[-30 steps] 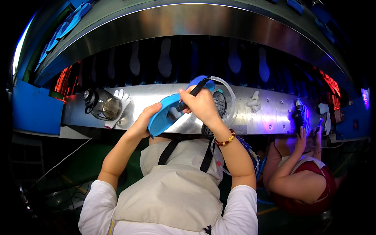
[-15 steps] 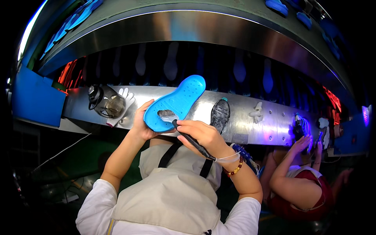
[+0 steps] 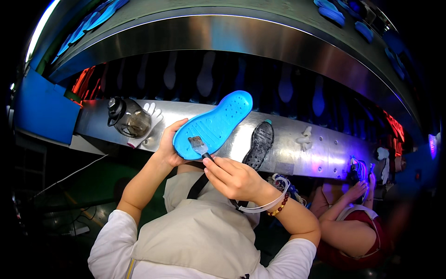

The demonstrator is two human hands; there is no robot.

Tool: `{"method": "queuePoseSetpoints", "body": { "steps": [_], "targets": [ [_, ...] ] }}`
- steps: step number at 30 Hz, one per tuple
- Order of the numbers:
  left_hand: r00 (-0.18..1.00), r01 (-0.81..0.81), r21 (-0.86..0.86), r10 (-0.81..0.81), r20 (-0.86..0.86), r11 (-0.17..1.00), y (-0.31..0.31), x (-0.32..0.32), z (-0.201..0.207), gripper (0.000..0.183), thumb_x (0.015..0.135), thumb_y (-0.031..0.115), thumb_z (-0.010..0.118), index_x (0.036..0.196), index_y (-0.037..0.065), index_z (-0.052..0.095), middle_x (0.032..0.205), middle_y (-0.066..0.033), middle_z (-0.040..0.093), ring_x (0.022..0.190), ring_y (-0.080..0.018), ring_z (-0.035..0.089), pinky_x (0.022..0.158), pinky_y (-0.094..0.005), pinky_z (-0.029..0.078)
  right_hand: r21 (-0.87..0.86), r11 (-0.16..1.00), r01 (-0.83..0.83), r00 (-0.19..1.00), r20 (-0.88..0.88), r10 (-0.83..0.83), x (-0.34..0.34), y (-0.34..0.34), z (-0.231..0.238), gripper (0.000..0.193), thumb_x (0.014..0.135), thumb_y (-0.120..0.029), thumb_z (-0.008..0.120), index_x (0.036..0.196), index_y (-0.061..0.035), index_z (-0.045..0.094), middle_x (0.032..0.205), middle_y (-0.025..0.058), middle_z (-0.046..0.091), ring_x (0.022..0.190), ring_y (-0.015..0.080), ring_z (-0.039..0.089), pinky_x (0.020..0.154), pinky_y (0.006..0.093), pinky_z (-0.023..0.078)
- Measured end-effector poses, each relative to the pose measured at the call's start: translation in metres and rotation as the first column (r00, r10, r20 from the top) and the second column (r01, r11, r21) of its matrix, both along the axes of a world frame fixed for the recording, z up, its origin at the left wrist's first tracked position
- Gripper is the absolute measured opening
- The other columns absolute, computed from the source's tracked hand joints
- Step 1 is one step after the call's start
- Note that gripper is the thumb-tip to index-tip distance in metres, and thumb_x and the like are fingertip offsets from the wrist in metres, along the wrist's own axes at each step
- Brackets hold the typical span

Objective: The person repeatedly picks up blue slipper soles from a conveyor belt and scrubs them with a brush. The person holds each sole in one hand and uses the brush in the other to clean the textured surface before placing it back on the belt. The process is continuous and repetitive throughout the video.

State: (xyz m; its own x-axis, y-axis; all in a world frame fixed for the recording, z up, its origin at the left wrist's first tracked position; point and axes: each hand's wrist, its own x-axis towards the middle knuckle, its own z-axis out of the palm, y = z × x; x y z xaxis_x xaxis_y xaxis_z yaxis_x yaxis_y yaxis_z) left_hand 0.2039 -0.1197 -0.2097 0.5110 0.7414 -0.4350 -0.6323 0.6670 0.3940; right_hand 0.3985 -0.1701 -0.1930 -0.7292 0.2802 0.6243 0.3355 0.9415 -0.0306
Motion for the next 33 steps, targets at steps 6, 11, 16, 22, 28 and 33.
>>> {"method": "queuePoseSetpoints", "body": {
  "steps": [6, 11, 16, 22, 28, 33],
  "targets": [
    [0.999, 0.001, -0.023, -0.002, -0.051, 1.000, -0.001, 0.002, -0.001, 0.047, 0.088, 0.033, 0.030, 0.115, -0.002, 0.047, 0.106, -0.0191, 0.055, 0.094, -0.0296, 0.058, 0.079, -0.0457, 0.049, 0.060, 0.998, -0.020, 0.998, 0.057, 0.017, 0.004, 0.000, 0.002, 0.015, 0.065, -0.003, 0.061, 0.078, 0.0041, 0.062, 0.099, 0.0161, 0.059, 0.080, 0.0223, 0.059, 0.070, 0.0284, 0.051],
    [0.995, 0.060, 0.015, -0.059, -0.083, 0.998, -0.002, 0.000, -0.002, 0.049, 0.087, 0.035, 0.031, 0.116, -0.002, 0.045, 0.106, -0.0203, 0.055, 0.093, -0.0326, 0.057, 0.073, -0.0519, 0.050, 0.067, 0.998, -0.023, 0.997, 0.077, 0.018, 0.006, -0.003, 0.003, 0.015, 0.065, -0.003, 0.061, 0.078, 0.0040, 0.062, 0.100, 0.0164, 0.059, 0.081, 0.0221, 0.059, 0.070, 0.0284, 0.051],
    [0.989, 0.139, 0.002, -0.139, 0.043, 0.990, -0.003, -0.006, -0.003, 0.053, 0.086, 0.040, 0.034, 0.122, 0.002, 0.042, 0.117, -0.0208, 0.048, 0.101, -0.0356, 0.052, 0.077, -0.0558, 0.046, 0.106, 0.994, 0.022, 0.987, 0.154, -0.039, 0.016, -0.002, 0.000, 0.016, 0.064, -0.003, 0.062, 0.078, 0.0040, 0.061, 0.100, 0.0165, 0.058, 0.081, 0.0225, 0.058, 0.070, 0.0290, 0.051],
    [0.989, 0.135, -0.005, -0.135, -0.057, 0.991, -0.002, -0.009, 0.000, 0.054, 0.085, 0.042, 0.035, 0.124, 0.004, 0.040, 0.119, -0.0201, 0.046, 0.101, -0.0370, 0.052, 0.073, -0.0580, 0.047, -0.048, 0.997, 0.056, 0.990, 0.131, -0.049, 0.025, 0.007, -0.002, 0.020, 0.068, -0.007, 0.058, 0.084, 0.0038, 0.058, 0.098, 0.0152, 0.058, 0.080, 0.0221, 0.058, 0.069, 0.0288, 0.050],
    [0.981, 0.126, 0.039, -0.118, -0.155, 0.991, -0.004, -0.009, 0.009, 0.055, 0.086, 0.041, 0.035, 0.125, 0.003, 0.038, 0.118, -0.0197, 0.047, 0.099, -0.0351, 0.054, 0.071, -0.0533, 0.050, -0.250, 0.963, 0.097, 0.994, 0.065, -0.084, 0.028, 0.007, -0.003, 0.023, 0.068, -0.005, 0.060, 0.091, -0.0004, 0.058, 0.102, 0.0145, 0.058, 0.082, 0.0250, 0.059, 0.069, 0.0308, 0.051],
    [0.960, 0.165, 0.151, -0.124, -0.251, 0.975, -0.012, -0.004, 0.006, 0.054, 0.086, 0.039, 0.039, 0.126, 0.002, 0.036, 0.117, -0.0183, 0.049, 0.099, -0.0286, 0.054, 0.076, -0.0418, 0.050, -0.555, 0.830, 0.043, 0.996, -0.045, -0.082, 0.034, 0.007, 0.012, 0.022, 0.070, -0.002, 0.063, 0.091, 0.0003, 0.059, 0.100, 0.0157, 0.060, 0.080, 0.0263, 0.061, 0.070, 0.0306, 0.050]
  ]
}}
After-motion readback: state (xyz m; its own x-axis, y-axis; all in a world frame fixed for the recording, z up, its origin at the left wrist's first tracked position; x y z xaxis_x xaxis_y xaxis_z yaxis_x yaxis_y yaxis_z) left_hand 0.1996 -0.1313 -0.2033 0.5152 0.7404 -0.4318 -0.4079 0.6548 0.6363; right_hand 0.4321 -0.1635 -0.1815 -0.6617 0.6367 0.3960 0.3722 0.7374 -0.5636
